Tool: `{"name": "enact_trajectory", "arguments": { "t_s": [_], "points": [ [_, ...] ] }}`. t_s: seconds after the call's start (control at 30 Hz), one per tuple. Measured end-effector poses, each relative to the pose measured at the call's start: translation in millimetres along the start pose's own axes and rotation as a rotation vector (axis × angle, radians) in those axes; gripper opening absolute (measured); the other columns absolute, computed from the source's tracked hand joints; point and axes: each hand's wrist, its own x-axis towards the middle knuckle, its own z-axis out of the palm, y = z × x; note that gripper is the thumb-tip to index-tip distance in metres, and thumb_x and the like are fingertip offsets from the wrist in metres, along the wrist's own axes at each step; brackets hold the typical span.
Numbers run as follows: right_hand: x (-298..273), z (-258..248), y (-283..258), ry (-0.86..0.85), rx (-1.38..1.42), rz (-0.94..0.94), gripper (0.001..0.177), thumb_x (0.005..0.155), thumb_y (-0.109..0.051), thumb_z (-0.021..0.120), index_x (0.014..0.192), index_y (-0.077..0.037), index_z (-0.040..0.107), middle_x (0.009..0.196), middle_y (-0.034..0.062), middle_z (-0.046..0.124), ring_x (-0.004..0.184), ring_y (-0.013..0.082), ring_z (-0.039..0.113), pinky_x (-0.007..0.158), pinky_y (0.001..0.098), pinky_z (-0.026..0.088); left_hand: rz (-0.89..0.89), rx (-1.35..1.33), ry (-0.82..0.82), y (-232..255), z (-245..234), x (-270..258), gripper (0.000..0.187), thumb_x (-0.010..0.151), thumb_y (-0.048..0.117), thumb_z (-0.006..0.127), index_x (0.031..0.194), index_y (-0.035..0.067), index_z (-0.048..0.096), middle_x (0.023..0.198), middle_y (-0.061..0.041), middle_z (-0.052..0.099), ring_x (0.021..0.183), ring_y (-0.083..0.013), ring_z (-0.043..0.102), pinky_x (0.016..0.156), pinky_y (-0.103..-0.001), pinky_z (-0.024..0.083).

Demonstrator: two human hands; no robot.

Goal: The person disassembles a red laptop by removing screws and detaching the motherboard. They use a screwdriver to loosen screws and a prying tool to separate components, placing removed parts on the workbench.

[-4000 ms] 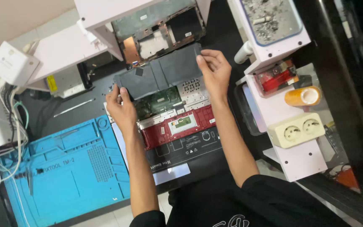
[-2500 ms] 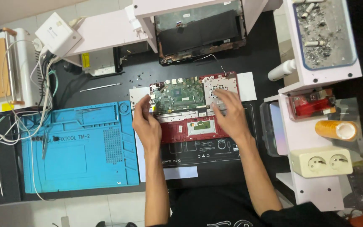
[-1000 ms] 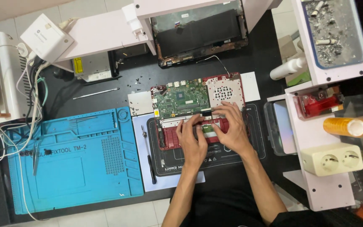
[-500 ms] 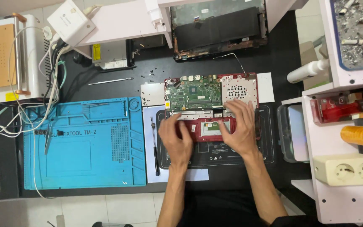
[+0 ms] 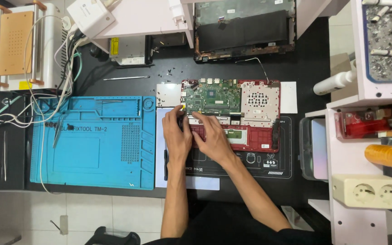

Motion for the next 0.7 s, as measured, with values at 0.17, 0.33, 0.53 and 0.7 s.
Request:
{"name": "enact_trajectory", "arguments": {
  "t_s": [0.17,0.33,0.53,0.7],
  "points": [
    [0.2,-2.1,1.5,-0.034,0.026,0.028,0.059,0.084,-0.006,0.074,0.140,-0.002,0.055,0.131,0.0163,0.065,0.121,0.0337,0.060,0.106,0.0432,0.048,-0.016,-0.060,-0.064,1.6,-12.3,6.2,0.035,0.092,-0.004,0.060,0.125,0.002,0.062,0.110,-0.017,0.067,0.106,-0.0345,0.063,0.094,-0.044,0.049],
    [-3.1,-0.9,4.8,-0.069,-0.003,0.007,0.056,0.083,-0.008,0.075,0.136,-0.002,0.058,0.136,0.0171,0.061,0.124,0.0357,0.057,0.107,0.0449,0.046,-0.128,-0.208,-0.180,-5.3,-24.4,12.6,0.036,0.092,-0.009,0.053,0.125,0.003,0.061,0.111,-0.015,0.070,0.106,-0.0305,0.068,0.093,-0.040,0.053],
    [-1.7,-1.5,3.9,-0.076,-0.065,-0.039,0.041,0.087,-0.009,0.074,0.127,-0.003,0.067,0.138,0.0126,0.060,0.125,0.0344,0.057,0.107,0.0445,0.047,-0.155,-0.221,-0.221,-4.3,-25.7,18.9,0.034,0.094,-0.008,0.054,0.125,0.002,0.062,0.108,-0.014,0.071,0.101,-0.0271,0.070,0.090,-0.038,0.054],
    [0.5,-4.2,-2.8,-0.102,-0.112,-0.062,0.043,0.081,-0.012,0.076,0.123,-0.008,0.071,0.137,0.0116,0.060,0.117,0.0314,0.058,0.104,0.0456,0.047,-0.223,-0.355,-0.254,-20.7,-29.4,20.0,0.039,0.095,-0.008,0.053,0.132,0.004,0.059,0.116,-0.016,0.074,0.108,-0.0205,0.072,0.092,-0.033,0.057]
  ]
}}
